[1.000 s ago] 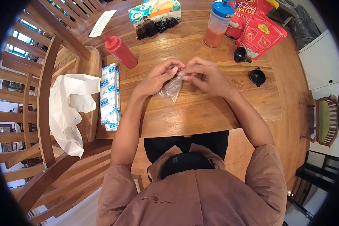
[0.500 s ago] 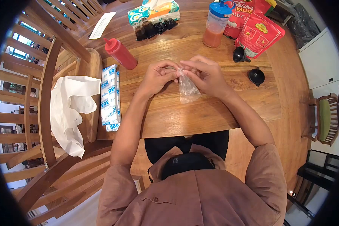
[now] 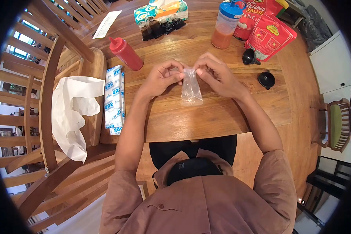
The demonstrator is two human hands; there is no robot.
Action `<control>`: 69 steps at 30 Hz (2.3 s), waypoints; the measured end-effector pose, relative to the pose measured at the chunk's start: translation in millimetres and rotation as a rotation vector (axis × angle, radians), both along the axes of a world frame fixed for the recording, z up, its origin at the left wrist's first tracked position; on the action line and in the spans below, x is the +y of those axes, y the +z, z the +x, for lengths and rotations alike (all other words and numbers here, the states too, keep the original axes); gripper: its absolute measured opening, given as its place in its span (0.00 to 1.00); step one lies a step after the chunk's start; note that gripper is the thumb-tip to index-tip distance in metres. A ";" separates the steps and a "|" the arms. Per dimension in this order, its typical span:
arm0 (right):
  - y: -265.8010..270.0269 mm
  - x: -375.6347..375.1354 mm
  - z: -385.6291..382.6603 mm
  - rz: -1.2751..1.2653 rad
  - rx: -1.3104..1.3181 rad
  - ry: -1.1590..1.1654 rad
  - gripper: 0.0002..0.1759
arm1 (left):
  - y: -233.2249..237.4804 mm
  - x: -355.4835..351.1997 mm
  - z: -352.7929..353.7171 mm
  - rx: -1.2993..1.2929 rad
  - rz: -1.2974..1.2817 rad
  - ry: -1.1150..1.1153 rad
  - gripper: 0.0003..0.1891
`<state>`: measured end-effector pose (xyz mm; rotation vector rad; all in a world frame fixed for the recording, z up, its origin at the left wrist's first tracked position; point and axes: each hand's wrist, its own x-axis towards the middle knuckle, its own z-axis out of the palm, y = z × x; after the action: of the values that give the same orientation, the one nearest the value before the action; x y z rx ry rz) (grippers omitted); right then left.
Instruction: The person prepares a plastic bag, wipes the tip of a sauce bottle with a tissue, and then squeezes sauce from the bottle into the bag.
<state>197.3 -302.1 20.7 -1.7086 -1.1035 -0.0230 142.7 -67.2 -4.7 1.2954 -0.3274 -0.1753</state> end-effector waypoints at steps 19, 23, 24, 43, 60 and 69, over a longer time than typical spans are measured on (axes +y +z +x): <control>-4.6 -3.6 3.2 -0.075 0.174 0.208 0.11 | 13.7 -20.2 -10.4 0.052 -0.035 -0.075 0.12; 1.4 -4.6 0.2 -0.103 0.150 0.228 0.09 | 5.8 -8.8 -5.2 0.044 0.100 -0.218 0.14; 1.5 -4.2 -0.4 -0.103 0.149 0.230 0.09 | 6.6 -7.3 -4.6 0.038 0.158 -0.270 0.14; -3.0 -3.9 4.4 -0.101 0.168 0.162 0.09 | 5.6 -22.3 -9.8 0.165 -0.277 -0.231 0.17; -6.9 3.4 6.6 -0.025 0.360 0.267 0.13 | 4.1 -26.6 -7.2 0.046 -0.010 -0.084 0.18; 2.9 -1.5 3.5 -0.136 -0.186 0.093 0.13 | 0.7 -25.4 -7.8 0.147 0.003 -0.237 0.26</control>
<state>200.7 -303.7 23.6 -1.8017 -1.3472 -0.0499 135.0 -92.6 -4.0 1.2367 -0.3541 -0.4703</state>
